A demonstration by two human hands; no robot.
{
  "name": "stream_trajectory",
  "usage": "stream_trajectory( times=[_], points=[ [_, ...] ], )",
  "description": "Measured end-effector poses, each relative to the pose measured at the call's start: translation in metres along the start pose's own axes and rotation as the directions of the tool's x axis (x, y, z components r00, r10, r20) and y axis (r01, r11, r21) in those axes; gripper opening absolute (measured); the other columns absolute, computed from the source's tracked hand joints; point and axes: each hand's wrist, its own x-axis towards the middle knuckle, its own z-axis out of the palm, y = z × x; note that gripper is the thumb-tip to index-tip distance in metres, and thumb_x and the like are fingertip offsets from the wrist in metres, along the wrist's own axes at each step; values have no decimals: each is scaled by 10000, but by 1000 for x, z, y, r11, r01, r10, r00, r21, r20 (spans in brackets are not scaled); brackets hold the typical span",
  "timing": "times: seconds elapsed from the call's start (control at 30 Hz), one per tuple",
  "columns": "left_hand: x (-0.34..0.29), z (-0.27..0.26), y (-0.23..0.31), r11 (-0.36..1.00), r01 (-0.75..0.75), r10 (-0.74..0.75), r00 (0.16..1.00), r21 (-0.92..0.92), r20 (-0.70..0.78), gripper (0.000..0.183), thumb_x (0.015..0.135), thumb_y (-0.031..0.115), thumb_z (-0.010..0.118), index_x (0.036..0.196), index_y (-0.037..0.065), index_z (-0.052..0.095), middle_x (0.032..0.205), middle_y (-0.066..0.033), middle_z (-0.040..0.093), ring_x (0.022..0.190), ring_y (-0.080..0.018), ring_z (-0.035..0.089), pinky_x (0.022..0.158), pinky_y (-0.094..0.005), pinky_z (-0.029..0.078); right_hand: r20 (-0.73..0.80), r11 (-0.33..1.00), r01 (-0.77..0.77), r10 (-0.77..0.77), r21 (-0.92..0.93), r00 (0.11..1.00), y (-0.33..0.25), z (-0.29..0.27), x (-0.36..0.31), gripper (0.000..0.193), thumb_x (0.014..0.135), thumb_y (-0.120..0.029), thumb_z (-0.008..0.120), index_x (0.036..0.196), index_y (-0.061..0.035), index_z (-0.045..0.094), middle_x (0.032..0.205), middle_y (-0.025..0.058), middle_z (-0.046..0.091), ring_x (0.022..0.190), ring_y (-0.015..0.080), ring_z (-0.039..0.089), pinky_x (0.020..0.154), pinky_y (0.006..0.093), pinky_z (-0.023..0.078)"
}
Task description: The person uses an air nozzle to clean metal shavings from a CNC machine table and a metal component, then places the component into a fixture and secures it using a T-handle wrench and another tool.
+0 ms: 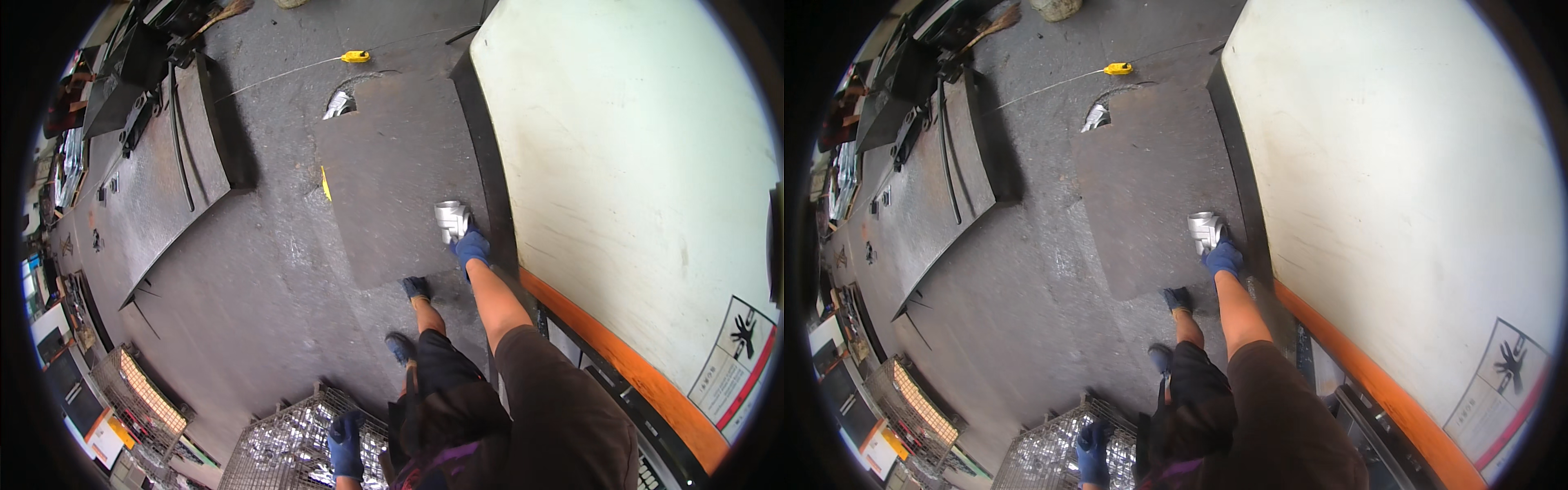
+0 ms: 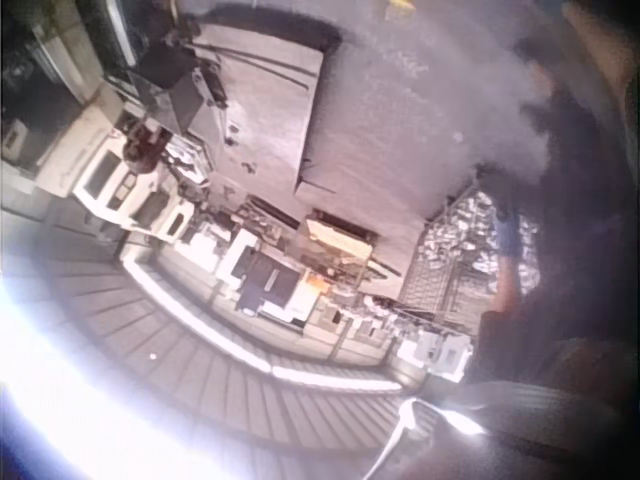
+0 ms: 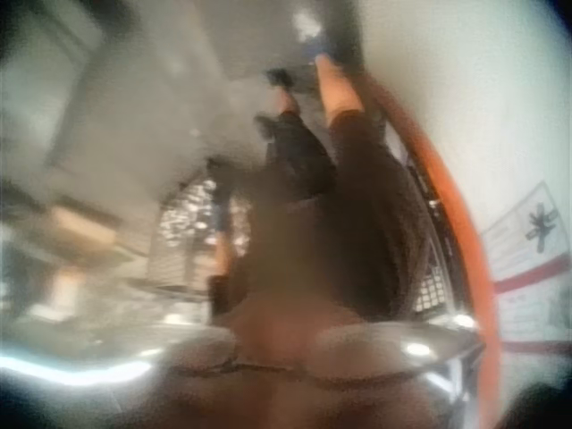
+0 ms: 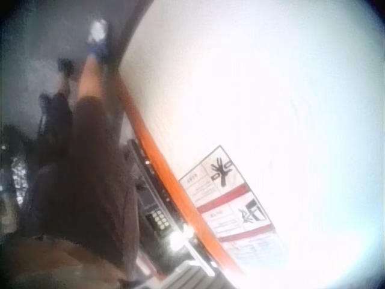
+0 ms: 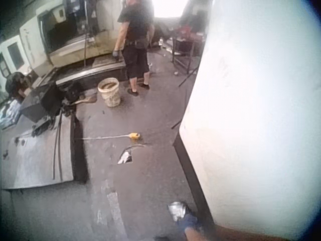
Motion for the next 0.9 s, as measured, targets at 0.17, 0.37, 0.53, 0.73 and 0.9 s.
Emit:
stream_trajectory(
  times=[0.17,0.37,0.53,0.73,0.9],
  points=[
    [17,-15,-13,939,-204,142,964,277,226,257,925,183,552,1100,4,611,993,-103,643,832,-169,591,745,-321,478,57,998,37,-39,42,998,-4,-17,3,631,674,-373,754,1238,-144,588,1020,186,671,934,338,667,797,412,528],
    [25,43,82,904,-415,425,854,-99,301,356,941,136,522,1272,12,477,1294,-176,494,1158,-273,511,966,-322,424,384,488,-228,-246,842,890,2,-54,-96,187,738,-97,757,902,-32,693,658,24,597,536,98,489,483,289,379],
    [39,63,146,410,-895,799,261,-175,542,528,909,156,584,1387,80,374,1422,-156,362,1262,-262,437,973,-373,441,42,361,256,-645,897,763,-1,-151,-259,326,757,-152,756,1042,-27,658,884,80,688,796,128,610,746,310,493],
    [5,88,142,742,104,557,455,-662,695,658,888,417,602,1400,82,358,1278,-132,524,1165,-269,524,977,-395,450,-288,325,669,-716,669,635,59,-256,-421,497,812,-80,703,1261,1,506,1155,108,621,875,111,613,748,252,502],
    [-51,103,112,788,352,381,366,-506,849,775,862,651,450,1387,84,385,1331,-141,490,1174,-302,518,995,-444,442,-558,339,575,-157,744,815,194,-201,-501,422,820,19,625,1231,-18,538,1098,100,646,892,126,629,765,245,497]
  ],
)
